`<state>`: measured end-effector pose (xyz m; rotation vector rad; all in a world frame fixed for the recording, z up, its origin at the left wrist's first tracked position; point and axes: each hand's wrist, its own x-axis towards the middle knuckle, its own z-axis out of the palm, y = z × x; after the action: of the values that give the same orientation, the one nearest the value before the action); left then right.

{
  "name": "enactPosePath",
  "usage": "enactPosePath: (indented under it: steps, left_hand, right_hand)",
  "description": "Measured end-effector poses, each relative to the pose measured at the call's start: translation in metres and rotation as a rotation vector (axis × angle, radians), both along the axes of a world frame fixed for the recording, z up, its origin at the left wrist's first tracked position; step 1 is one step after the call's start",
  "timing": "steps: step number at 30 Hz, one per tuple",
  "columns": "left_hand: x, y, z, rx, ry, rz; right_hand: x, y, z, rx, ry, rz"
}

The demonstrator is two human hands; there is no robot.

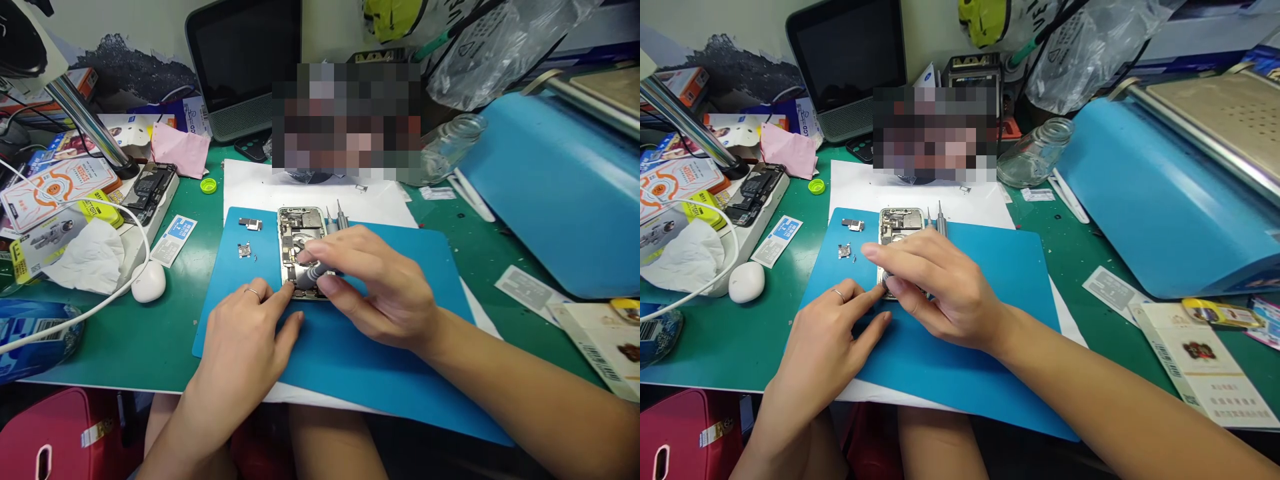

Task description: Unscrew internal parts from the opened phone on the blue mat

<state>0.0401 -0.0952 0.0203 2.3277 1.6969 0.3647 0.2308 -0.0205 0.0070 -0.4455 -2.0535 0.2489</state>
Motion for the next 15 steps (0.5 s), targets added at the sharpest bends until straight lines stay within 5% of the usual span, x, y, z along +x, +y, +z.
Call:
enactPosePath:
  steps: [15]
  left_hand:
    - [-0.0011, -0.0004, -0.0013, 0.006, 0.009, -0.013]
  right_hand:
    - [-0.0006, -0.0008, -0.0022, -0.042, -0.002, 0.039]
